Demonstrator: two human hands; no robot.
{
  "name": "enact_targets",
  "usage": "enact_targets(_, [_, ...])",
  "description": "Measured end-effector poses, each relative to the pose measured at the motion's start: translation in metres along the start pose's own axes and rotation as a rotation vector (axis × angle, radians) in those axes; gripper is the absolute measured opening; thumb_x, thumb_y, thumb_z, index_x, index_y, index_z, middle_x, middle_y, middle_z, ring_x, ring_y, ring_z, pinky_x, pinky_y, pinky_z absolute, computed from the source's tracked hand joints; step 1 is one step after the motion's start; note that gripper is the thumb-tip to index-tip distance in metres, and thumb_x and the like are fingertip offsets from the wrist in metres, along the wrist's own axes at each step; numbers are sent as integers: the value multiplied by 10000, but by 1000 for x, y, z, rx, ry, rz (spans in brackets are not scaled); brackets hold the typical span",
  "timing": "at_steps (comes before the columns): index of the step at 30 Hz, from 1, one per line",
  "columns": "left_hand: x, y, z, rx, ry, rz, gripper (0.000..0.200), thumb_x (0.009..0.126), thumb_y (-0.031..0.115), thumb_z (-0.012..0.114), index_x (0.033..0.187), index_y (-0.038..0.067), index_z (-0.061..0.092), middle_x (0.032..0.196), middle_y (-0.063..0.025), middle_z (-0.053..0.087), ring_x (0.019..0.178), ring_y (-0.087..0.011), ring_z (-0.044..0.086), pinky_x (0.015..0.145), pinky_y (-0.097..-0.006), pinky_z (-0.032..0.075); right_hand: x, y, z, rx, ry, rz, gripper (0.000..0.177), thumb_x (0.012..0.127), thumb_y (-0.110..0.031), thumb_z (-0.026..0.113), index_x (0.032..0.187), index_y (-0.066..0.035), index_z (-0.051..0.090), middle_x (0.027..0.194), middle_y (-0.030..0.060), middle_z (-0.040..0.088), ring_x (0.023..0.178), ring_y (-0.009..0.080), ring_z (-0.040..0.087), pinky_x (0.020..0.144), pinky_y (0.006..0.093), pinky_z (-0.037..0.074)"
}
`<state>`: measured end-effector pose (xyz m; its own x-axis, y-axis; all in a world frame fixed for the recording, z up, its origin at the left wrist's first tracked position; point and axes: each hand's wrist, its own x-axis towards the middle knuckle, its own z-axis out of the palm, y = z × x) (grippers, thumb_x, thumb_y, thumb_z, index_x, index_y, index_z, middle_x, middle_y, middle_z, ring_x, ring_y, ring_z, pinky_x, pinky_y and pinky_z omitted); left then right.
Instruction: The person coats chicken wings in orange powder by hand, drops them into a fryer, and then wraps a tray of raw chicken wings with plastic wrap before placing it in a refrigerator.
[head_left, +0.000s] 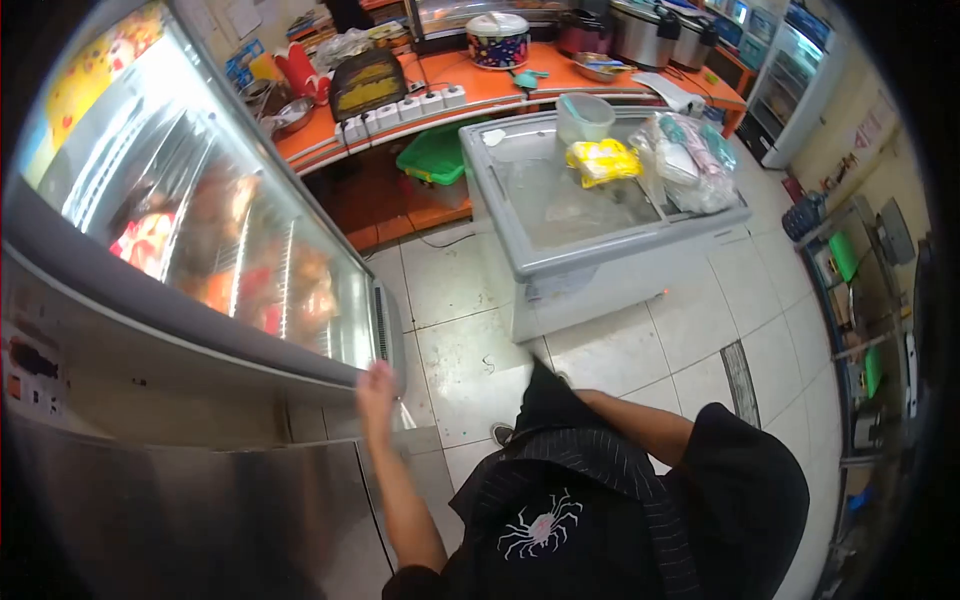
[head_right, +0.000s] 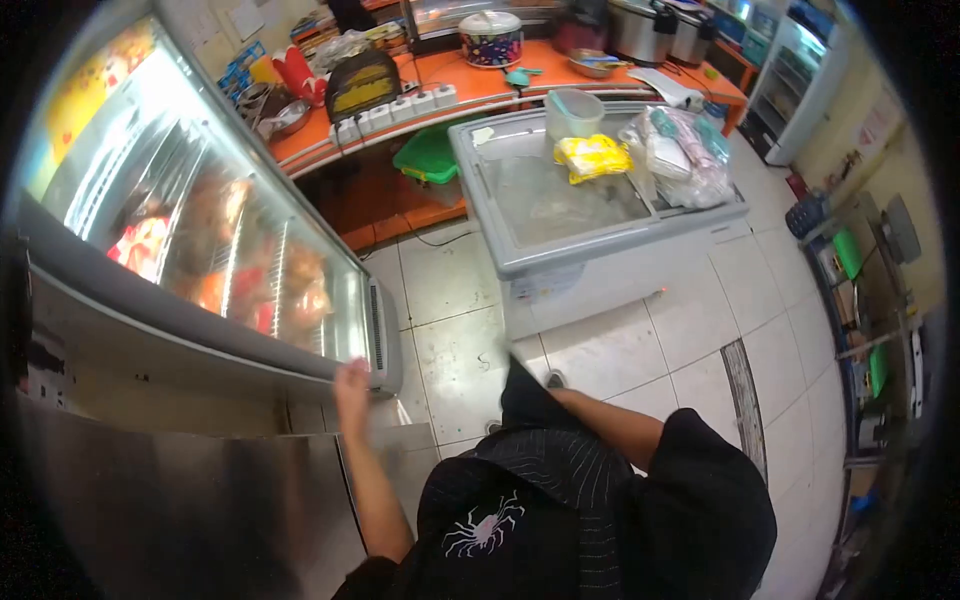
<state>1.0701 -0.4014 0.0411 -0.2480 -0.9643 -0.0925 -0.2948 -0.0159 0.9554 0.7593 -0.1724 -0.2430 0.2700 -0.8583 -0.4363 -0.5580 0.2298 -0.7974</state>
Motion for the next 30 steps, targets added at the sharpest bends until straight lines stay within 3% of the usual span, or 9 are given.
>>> enact_targets(3, [124, 53, -98, 144, 481, 644, 265, 892, 204, 543, 1039, -10, 596, 1056, -88, 601, 913, -160, 549, 850, -297, 421, -34, -47, 7, -63, -9, -140, 371, 830, -350, 577, 1054, -56, 615, 1032, 140, 642, 890, 270, 615, 801, 373, 459])
enact_targets(7, [182, 50, -117, 73, 847, 430, 315, 866, 232, 538, 1037, -10, 645, 1044, -141, 647, 924, -222, 622, 818, -328, 488, -134, -51, -23, 88, 335, 259, 346, 848, -375, 575, 964, -59, 657, 980, 143, 657, 847, 248, 620, 729, 371, 481])
enact_targets(11, [164, -33, 68, 187, 176, 347, 329, 877, 300, 536, 1115, 73, 537, 1091, -133, 574, 960, -252, 567, 817, -397, 479, -268, -42, -2, 1558, 798, -1, 332, 904, -307, 534, 1078, -39, 625, 1064, 66, 634, 877, 146, 605, 775, 301, 496])
enact_targets(16, [-143, 14, 437, 40, -1155, -436, 498, 885, 423, 511, 1265, 112, 425, 1168, -93, 511, 1087, -262, 485, 873, -465, 443, -411, -24, 43, 1923, 1293, -439, 350, 912, -282, 527, 1153, -33, 570, 1059, 65, 630, 891, 137, 600, 766, 295, 508])
enact_targets(21, [-425, 55, 580, -115, -1999, -637, 488, 904, 350, 515, 1289, 76, 392, 1231, -115, 458, 1116, -255, 460, 986, -438, 355, -473, 58, 94, 1914, 1611, -535, 349, 915, -274, 520, 1154, -23, 566, 1085, 89, 618, 918, 158, 604, 767, 313, 512])
enact_targets(24, [-487, 34, 590, 270, -2188, -309, 553, 906, 297, 528, 1357, 58, 316, 1331, -132, 389, 1222, -275, 385, 1038, -384, 294, -526, 0, 108, 1945, 2040, -11, 364, 904, -239, 512, 1186, -13, 549, 1126, 80, 602, 948, 170, 585, 823, 317, 487])
enact_targets(27, [-573, 20, 588, 403, -2581, 917, 743, 900, 314, 540, 1423, 9, 109, 1408, -257, 253, 1316, -326, 269, 1073, -347, 211, -492, 121, 184, 1650, 2732, -526, 326, 937, -205, 391, 1121, -13, 579, 1026, 107, 617, 895, 208, 598, 780, 342, 498])
enact_targets(28, [-599, 19, 584, 412, -2673, 919, 743, 900, 314, 540, 1423, 9, 109, 1408, -257, 253, 1316, -326, 269, 1073, -347, 211, -491, 147, 204, 1634, 2857, -764, 339, 937, -179, 348, 1114, -7, 580, 1032, 108, 618, 896, 220, 597, 798, 355, 489])
enact_targets(30, [-650, 23, 572, 644, -2875, 802, 755, 899, 338, 538, 1422, 8, 105, 1388, -300, 251, 1310, -359, 271, 1072, -355, 212, -514, 136, 240, 1451, 3064, -315, 332, 923, -161, 355, 1109, -2, 579, 1041, 116, 619, 900, 231, 598, 808, 361, 481])
